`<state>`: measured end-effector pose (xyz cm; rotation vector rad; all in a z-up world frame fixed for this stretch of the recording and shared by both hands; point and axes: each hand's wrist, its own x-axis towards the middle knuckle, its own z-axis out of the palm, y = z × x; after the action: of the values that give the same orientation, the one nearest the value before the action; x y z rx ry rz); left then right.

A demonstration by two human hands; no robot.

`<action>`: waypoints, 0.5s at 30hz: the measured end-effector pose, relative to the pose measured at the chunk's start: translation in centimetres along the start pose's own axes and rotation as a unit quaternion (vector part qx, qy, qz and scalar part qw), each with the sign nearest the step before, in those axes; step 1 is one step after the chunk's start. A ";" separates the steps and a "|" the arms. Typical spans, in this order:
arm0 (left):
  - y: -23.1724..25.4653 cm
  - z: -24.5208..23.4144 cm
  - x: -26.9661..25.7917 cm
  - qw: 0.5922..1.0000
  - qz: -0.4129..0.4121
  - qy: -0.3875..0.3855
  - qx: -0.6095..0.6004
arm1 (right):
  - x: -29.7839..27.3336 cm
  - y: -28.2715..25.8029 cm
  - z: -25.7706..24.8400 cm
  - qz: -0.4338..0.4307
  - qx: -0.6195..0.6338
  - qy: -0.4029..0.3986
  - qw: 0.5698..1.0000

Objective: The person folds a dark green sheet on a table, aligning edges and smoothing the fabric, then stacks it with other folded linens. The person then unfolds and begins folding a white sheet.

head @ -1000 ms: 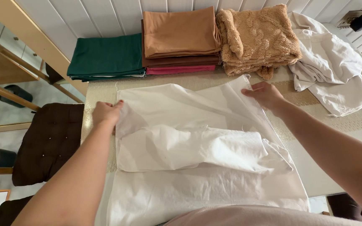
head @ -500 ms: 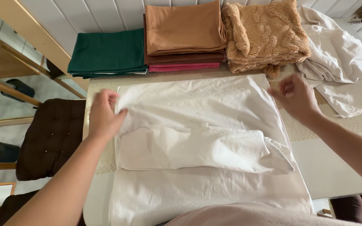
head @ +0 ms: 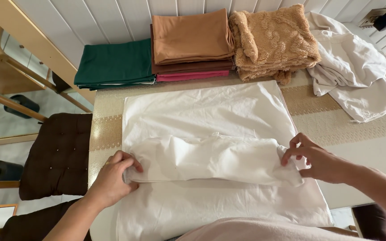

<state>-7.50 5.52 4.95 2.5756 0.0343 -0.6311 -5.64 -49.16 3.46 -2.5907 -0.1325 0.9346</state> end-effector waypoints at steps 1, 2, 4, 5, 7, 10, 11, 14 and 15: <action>0.0 0.1 0.1 1.000 -0.001 0.001 0.001 | 0.1 0.0 0.2 -0.010 -0.007 0.001 1.000; -0.1 0.0 0.1 1.000 -0.003 0.003 0.001 | 0.3 0.0 0.1 -0.012 -0.003 0.015 1.000; -0.5 -0.6 0.6 1.000 -0.018 0.007 -0.002 | 0.6 0.7 -0.5 -0.014 0.003 0.044 0.999; -0.6 -1.0 1.2 1.000 -0.025 0.009 -0.004 | 0.5 1.3 -1.4 -0.050 0.039 0.058 0.996; -1.1 -2.9 2.6 0.986 -0.041 0.022 -0.162 | 0.6 2.6 -3.7 -0.116 0.111 0.091 0.983; -0.9 -5.8 6.0 0.917 -0.003 0.114 -0.383 | 3.3 3.0 -6.7 -0.022 0.502 0.147 0.852; -0.4 -6.5 7.6 0.887 -0.033 0.138 -0.439 | 4.6 2.8 -7.3 0.008 0.524 0.170 0.834; 1.2 -6.8 11.1 0.825 -0.134 0.098 -0.540 | 8.1 2.2 -7.3 0.111 0.573 0.205 0.785; 1.5 -6.5 11.7 0.808 -0.169 0.065 -0.561 | 9.2 1.9 -6.8 0.153 0.581 0.193 0.776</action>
<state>5.94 6.19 5.54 1.4311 0.7044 -0.3558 5.74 -51.17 2.05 -1.5404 0.7622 0.3111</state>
